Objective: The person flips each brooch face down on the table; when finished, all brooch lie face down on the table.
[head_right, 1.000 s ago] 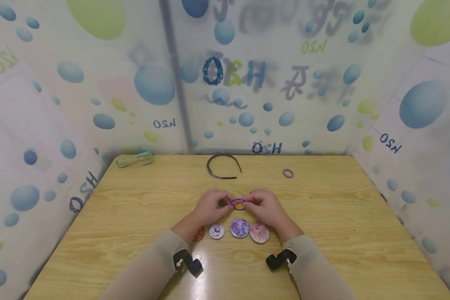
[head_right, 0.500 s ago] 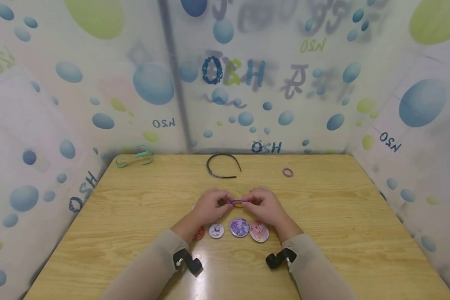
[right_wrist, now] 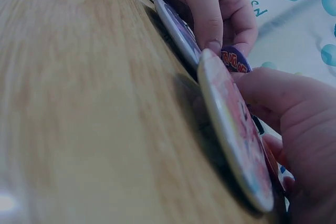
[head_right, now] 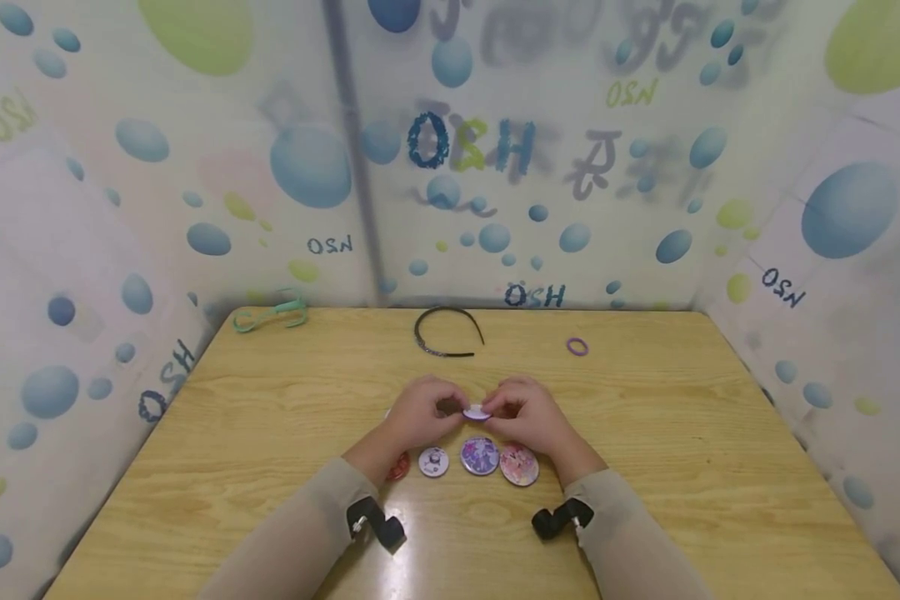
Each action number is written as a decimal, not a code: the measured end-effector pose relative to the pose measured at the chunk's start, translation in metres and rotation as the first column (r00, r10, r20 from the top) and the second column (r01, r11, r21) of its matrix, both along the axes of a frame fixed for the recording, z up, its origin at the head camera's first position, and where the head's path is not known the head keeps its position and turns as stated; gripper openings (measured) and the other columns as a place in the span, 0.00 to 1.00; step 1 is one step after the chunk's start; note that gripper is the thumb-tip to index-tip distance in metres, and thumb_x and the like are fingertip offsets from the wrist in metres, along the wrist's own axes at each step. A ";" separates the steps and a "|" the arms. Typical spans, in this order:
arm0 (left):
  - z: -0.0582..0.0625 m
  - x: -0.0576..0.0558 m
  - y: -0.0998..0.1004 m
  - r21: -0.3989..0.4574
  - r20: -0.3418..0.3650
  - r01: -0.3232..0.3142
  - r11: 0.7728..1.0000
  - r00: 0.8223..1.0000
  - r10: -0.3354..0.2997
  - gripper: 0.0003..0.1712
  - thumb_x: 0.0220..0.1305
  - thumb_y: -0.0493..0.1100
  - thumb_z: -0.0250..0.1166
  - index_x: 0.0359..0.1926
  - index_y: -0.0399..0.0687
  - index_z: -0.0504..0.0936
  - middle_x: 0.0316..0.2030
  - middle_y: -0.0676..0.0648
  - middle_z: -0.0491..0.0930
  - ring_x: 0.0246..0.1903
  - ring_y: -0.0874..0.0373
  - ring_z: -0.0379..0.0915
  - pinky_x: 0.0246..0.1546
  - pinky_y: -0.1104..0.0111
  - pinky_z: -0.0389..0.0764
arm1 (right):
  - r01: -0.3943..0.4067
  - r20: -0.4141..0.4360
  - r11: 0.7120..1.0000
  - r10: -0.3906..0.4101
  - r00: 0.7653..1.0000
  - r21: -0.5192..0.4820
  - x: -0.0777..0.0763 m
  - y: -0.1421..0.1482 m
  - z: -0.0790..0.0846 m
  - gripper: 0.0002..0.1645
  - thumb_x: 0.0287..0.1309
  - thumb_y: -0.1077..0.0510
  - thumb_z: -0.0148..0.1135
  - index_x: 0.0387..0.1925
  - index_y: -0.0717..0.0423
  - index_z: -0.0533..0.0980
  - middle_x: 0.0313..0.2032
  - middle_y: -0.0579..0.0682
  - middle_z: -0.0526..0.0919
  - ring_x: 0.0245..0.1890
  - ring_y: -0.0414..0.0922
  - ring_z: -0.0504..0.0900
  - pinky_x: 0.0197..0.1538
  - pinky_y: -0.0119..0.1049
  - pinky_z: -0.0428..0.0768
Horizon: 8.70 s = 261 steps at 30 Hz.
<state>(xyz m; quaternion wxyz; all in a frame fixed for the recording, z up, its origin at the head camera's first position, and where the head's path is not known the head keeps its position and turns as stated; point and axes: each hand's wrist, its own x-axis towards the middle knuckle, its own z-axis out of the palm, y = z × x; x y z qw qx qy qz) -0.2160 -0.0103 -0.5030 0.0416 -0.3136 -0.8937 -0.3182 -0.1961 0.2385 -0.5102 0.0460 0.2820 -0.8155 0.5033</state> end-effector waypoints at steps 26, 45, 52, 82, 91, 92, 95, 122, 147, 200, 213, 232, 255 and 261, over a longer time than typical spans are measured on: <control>0.000 -0.003 -0.002 -0.009 -0.027 0.062 0.998 0.998 -0.063 0.13 0.53 0.58 0.83 0.37 0.63 0.90 0.37 0.66 0.86 0.39 0.64 0.73 0.49 0.63 0.73 | 0.062 0.072 0.976 -0.079 0.994 0.208 0.001 0.001 0.008 0.12 0.47 0.60 0.86 0.34 0.44 0.92 0.48 0.39 0.90 0.66 0.59 0.75 0.71 0.63 0.67; -0.002 -0.004 -0.003 -0.047 -0.070 0.095 0.994 0.993 -0.098 0.10 0.56 0.54 0.82 0.37 0.62 0.91 0.41 0.65 0.89 0.42 0.64 0.75 0.50 0.63 0.73 | 0.129 -0.001 0.981 -0.130 0.992 0.146 0.004 0.000 0.006 0.06 0.60 0.60 0.79 0.38 0.46 0.92 0.46 0.43 0.90 0.56 0.54 0.83 0.61 0.52 0.80; -0.002 -0.002 -0.001 -0.021 -0.070 0.106 0.994 0.992 -0.107 0.09 0.58 0.52 0.80 0.39 0.59 0.92 0.41 0.62 0.89 0.42 0.63 0.77 0.51 0.64 0.75 | 0.287 -0.059 0.954 -0.283 0.957 0.085 0.008 0.008 0.006 0.04 0.63 0.61 0.75 0.37 0.48 0.90 0.44 0.44 0.89 0.45 0.43 0.81 0.49 0.37 0.80; 0.009 0.013 0.068 -0.225 -0.031 -0.042 0.973 0.999 0.036 0.28 0.69 0.58 0.69 0.65 0.54 0.83 0.62 0.49 0.82 0.66 0.49 0.73 0.72 0.54 0.66 | 0.381 -0.020 0.875 -0.393 0.919 0.300 0.021 0.034 0.005 0.24 0.62 0.51 0.78 0.55 0.60 0.87 0.59 0.61 0.81 0.66 0.64 0.67 0.68 0.66 0.63; 0.005 0.017 0.069 -0.220 -0.071 -0.063 0.973 0.996 0.049 0.24 0.70 0.57 0.70 0.62 0.55 0.85 0.62 0.52 0.82 0.66 0.51 0.72 0.72 0.55 0.66 | 0.337 -0.002 0.881 -0.357 0.934 0.333 0.020 0.039 0.007 0.27 0.58 0.50 0.81 0.56 0.57 0.87 0.60 0.59 0.80 0.65 0.62 0.67 0.66 0.65 0.65; 0.004 0.017 0.069 -0.219 -0.075 -0.062 0.974 0.996 0.046 0.24 0.70 0.57 0.71 0.62 0.54 0.86 0.62 0.52 0.82 0.66 0.51 0.72 0.72 0.55 0.66 | 0.332 -0.002 0.882 -0.352 0.936 0.334 0.021 0.039 0.007 0.27 0.58 0.49 0.81 0.56 0.56 0.87 0.60 0.59 0.80 0.65 0.62 0.67 0.66 0.65 0.65; 0.001 0.017 0.070 -0.224 -0.094 -0.063 0.973 0.995 0.043 0.24 0.70 0.57 0.71 0.61 0.55 0.86 0.62 0.52 0.82 0.65 0.52 0.72 0.71 0.56 0.67 | 0.325 -0.004 0.887 -0.343 0.939 0.327 0.022 0.040 0.008 0.25 0.58 0.49 0.81 0.54 0.56 0.88 0.60 0.59 0.80 0.65 0.63 0.66 0.66 0.66 0.65; -0.003 0.016 0.064 -0.046 0.007 -0.064 0.997 0.998 0.065 0.22 0.64 0.52 0.79 0.57 0.59 0.88 0.40 0.61 0.88 0.52 0.58 0.77 0.61 0.60 0.74 | 0.311 0.087 0.918 -0.340 0.936 0.245 0.022 0.041 0.006 0.24 0.50 0.55 0.86 0.50 0.53 0.89 0.49 0.49 0.87 0.58 0.54 0.73 0.63 0.58 0.69; -0.004 0.015 0.063 0.025 -0.022 -0.074 0.997 0.997 0.074 0.10 0.67 0.48 0.76 0.48 0.57 0.91 0.36 0.63 0.88 0.48 0.59 0.79 0.59 0.61 0.76 | 0.368 0.155 0.913 -0.394 0.906 0.176 0.023 0.038 0.010 0.09 0.60 0.55 0.80 0.42 0.51 0.90 0.42 0.46 0.88 0.50 0.50 0.82 0.59 0.52 0.76; -0.001 0.016 0.064 -0.009 0.002 -0.051 0.999 0.999 0.051 0.10 0.74 0.58 0.66 0.44 0.61 0.88 0.43 0.61 0.87 0.50 0.59 0.79 0.60 0.57 0.75 | 0.361 0.101 0.931 -0.364 0.926 0.046 0.028 0.038 0.007 0.09 0.56 0.64 0.81 0.33 0.54 0.85 0.38 0.49 0.88 0.42 0.44 0.84 0.49 0.30 0.81; -0.001 0.017 0.064 -0.046 -0.027 -0.035 0.998 0.999 0.033 0.11 0.69 0.60 0.72 0.39 0.62 0.87 0.34 0.63 0.83 0.45 0.60 0.76 0.58 0.58 0.74 | 0.246 0.086 0.967 -0.252 0.964 0.072 0.024 0.039 0.005 0.13 0.52 0.69 0.80 0.34 0.54 0.84 0.41 0.49 0.89 0.47 0.48 0.85 0.59 0.37 0.78; 0.001 0.018 0.063 -0.135 -0.083 0.001 0.991 0.996 -0.012 0.12 0.65 0.53 0.77 0.45 0.60 0.86 0.46 0.61 0.87 0.54 0.58 0.76 0.63 0.58 0.72 | 0.225 0.090 0.956 -0.245 0.965 0.190 0.026 0.038 0.012 0.20 0.50 0.59 0.82 0.47 0.49 0.89 0.49 0.45 0.89 0.57 0.53 0.81 0.66 0.59 0.71; 0.004 0.017 0.044 0.097 -0.352 0.049 0.994 0.936 -0.011 0.08 0.60 0.42 0.76 0.40 0.48 0.87 0.53 0.42 0.86 0.56 0.46 0.81 0.63 0.52 0.77 | 0.291 -0.276 0.957 -0.274 0.921 0.021 0.024 0.029 0.000 0.08 0.54 0.64 0.76 0.37 0.53 0.88 0.38 0.45 0.90 0.43 0.50 0.83 0.52 0.44 0.77; -0.004 0.039 -0.001 0.217 -0.432 0.078 0.973 0.901 0.024 0.09 0.56 0.40 0.76 0.37 0.47 0.86 0.49 0.41 0.85 0.53 0.46 0.81 0.55 0.50 0.81 | 0.188 -0.462 0.982 -0.164 0.871 0.006 0.023 -0.001 -0.003 0.06 0.52 0.62 0.73 0.33 0.50 0.87 0.34 0.43 0.89 0.37 0.46 0.82 0.45 0.44 0.76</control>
